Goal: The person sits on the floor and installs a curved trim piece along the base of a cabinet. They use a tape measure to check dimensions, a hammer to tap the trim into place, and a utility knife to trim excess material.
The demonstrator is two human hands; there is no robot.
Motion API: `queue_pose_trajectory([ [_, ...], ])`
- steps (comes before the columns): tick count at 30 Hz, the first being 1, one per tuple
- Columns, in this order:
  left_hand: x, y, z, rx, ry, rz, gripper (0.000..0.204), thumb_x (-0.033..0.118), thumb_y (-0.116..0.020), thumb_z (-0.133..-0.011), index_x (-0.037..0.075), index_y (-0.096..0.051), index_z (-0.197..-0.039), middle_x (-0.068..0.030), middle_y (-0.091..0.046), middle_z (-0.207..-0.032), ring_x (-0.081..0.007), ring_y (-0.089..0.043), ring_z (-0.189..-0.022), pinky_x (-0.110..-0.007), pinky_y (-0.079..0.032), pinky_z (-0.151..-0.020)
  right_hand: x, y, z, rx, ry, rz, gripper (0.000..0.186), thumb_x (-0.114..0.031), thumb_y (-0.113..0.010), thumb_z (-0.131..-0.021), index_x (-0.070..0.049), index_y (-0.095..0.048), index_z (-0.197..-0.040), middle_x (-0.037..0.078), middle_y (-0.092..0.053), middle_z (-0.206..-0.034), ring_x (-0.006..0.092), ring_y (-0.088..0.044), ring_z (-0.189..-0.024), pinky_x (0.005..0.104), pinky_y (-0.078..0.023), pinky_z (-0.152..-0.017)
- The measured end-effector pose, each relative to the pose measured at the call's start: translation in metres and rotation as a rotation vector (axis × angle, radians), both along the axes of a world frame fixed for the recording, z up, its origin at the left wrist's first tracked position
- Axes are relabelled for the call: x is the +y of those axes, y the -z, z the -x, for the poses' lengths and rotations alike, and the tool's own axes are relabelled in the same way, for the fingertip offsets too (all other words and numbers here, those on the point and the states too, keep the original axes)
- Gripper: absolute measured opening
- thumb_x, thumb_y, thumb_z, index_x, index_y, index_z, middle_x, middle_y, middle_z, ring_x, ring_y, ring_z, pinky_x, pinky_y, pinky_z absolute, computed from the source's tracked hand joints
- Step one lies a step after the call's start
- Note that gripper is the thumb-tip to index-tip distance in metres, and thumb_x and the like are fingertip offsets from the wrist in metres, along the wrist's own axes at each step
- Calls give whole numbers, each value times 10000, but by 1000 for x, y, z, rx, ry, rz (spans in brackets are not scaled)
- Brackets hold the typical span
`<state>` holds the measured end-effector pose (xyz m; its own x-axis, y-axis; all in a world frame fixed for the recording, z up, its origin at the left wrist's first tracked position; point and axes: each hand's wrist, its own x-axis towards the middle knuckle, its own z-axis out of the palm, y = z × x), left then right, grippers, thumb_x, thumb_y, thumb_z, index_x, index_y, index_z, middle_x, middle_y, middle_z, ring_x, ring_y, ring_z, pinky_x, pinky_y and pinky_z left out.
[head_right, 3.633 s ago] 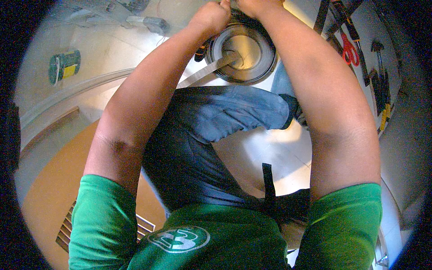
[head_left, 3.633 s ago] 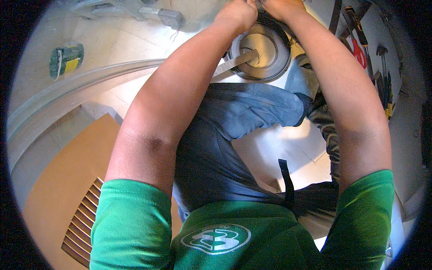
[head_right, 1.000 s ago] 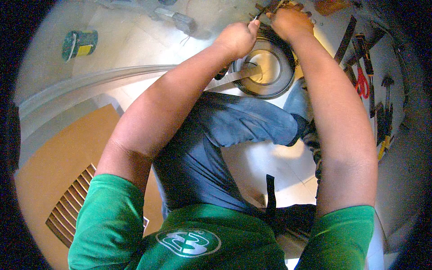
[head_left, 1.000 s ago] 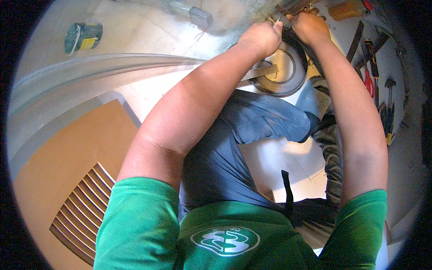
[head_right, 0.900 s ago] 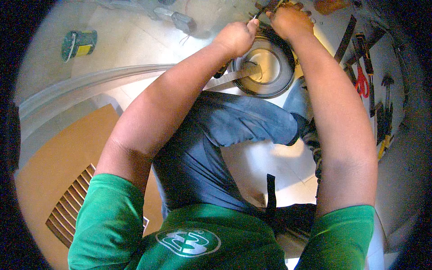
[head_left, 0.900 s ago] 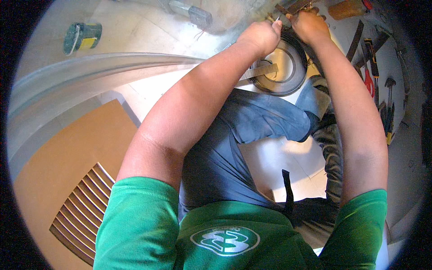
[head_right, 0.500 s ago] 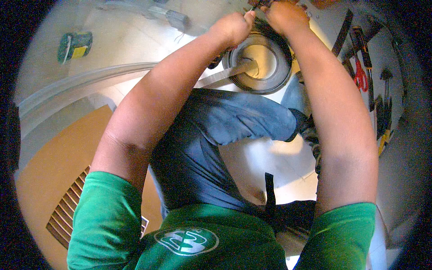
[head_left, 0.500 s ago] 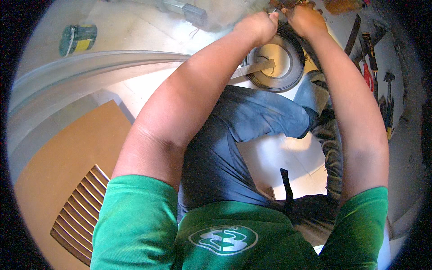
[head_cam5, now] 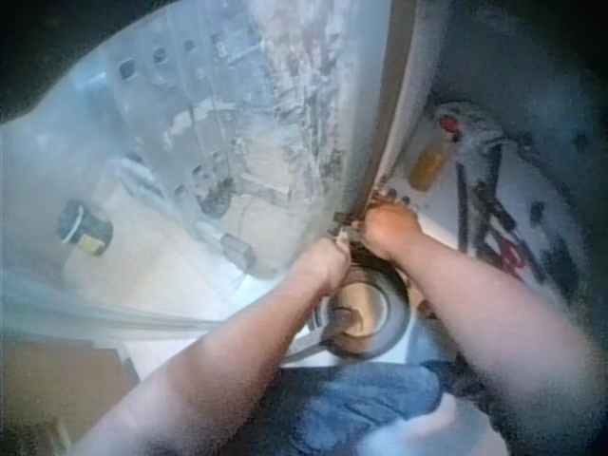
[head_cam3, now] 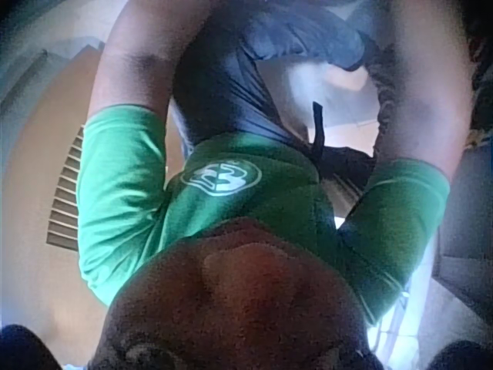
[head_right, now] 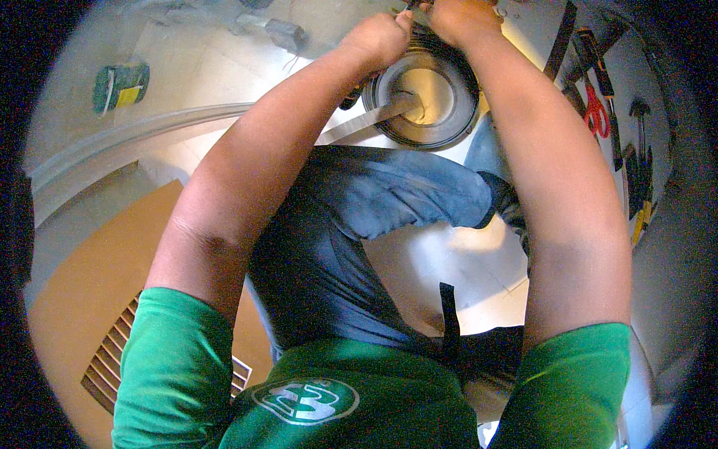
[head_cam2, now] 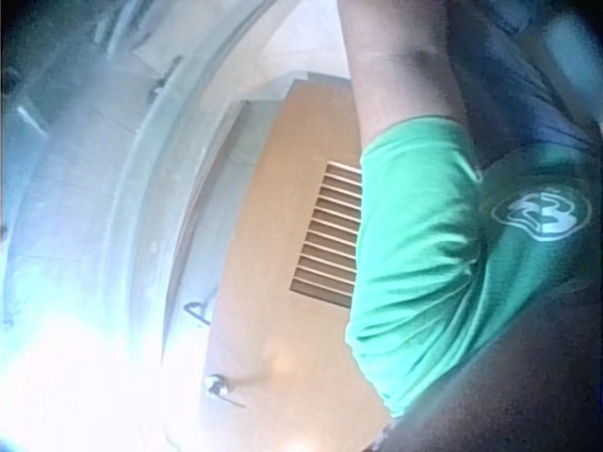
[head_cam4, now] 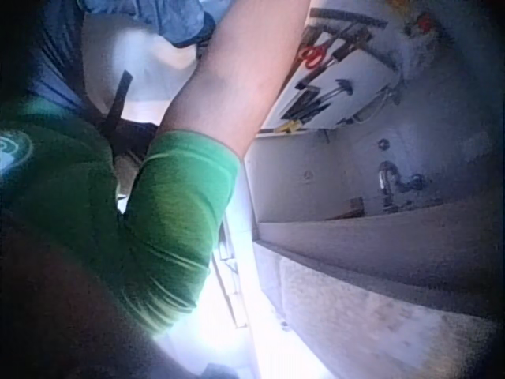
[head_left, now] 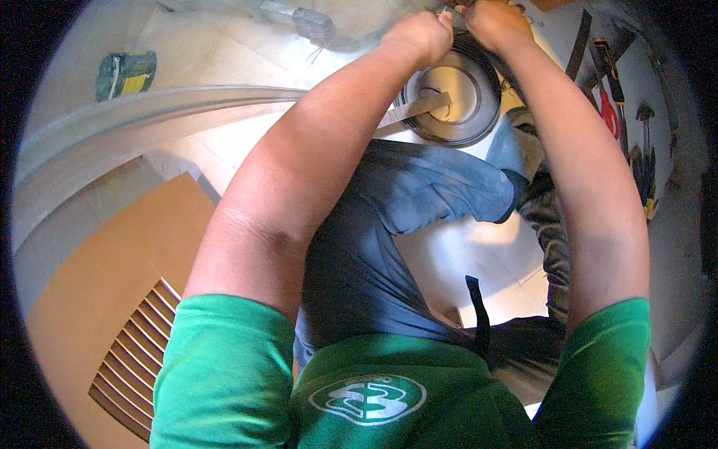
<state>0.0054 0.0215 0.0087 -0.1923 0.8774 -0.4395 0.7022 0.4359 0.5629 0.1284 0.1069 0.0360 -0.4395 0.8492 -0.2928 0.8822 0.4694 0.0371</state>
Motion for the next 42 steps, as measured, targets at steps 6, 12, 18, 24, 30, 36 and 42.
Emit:
queue_pose_trajectory([
  [6, 2, -6, -1, -22, 5, 44, 647, 435, -256, -1065, -32, -688, -1183, -271, -641, -1270, -418, -599, -1215, -475, -453, -1072, 1, -1, -2, 92, 2, 12, 431, -373, -569, -952, 9, -752, -1031, 254, -700, -1147, 398, -677, -1087, 465, -534, -950],
  [12, 8, 5, 1, -15, -16, 7, 685, 477, -258, -1056, -46, -688, -1159, -301, -659, -1190, -442, -623, -1155, -487, -464, -1044, 4, -2, 0, 27, -42, 29, 360, -241, -562, -878, 19, -749, -1044, 266, -696, -1150, 397, -689, -1065, 461, -549, -930],
  [18, 12, 14, 0, -58, -17, -11, 651, 416, -283, -1052, -93, -686, -1107, -352, -625, -1182, -469, -584, -1191, -496, -456, -1042, 2, -4, 1, 61, 13, 22, 365, -237, -558, -876, 22, -745, -1053, 268, -692, -1162, 392, -686, -1081, 456, -544, -946],
  [24, 12, 12, -1, -61, -41, -15, 643, 413, -282, -1052, -80, -689, -1118, -348, -623, -1193, -467, -578, -1201, -498, -455, -1044, -1, -9, 4, 53, 38, 11, 407, -295, -564, -910, 27, -728, -1096, 261, -684, -1193, 394, -680, -1092, 456, -537, -958],
  [30, 16, 12, -2, -100, -65, 4, 658, 438, -278, -1054, -71, -684, -1145, -340, -618, -1218, -462, -568, -1221, -495, -452, -1051, -1, -14, 4, 36, 33, 66, 450, -353, -580, -920, 23, -720, -1124, 270, -675, -1207, 400, -668, -1115, 459, -544, -950],
  [36, 17, 9, -4, -105, -94, 33, 664, 434, -264, -1058, -74, -681, -1154, -338, -614, -1231, -464, -558, -1234, -493, -446, -1058, -1, -9, 4, 51, 31, 6, 480, -371, -601, -909, 21, -704, -1165, 280, -645, -1264, 405, -653, -1147, 462, -535, -970],
  [42, 18, 2, -5, -79, -4, 119, 638, 407, -240, -1066, -37, -677, -1207, -281, -629, -1282, -414, -591, -1227, -472, -443, -1082, -1, 1, 3, 26, 23, -56, 489, -362, -587, -908, 24, -696, -1188, 281, -629, -1294, 410, -645, -1163, 460, -522, -996],
])
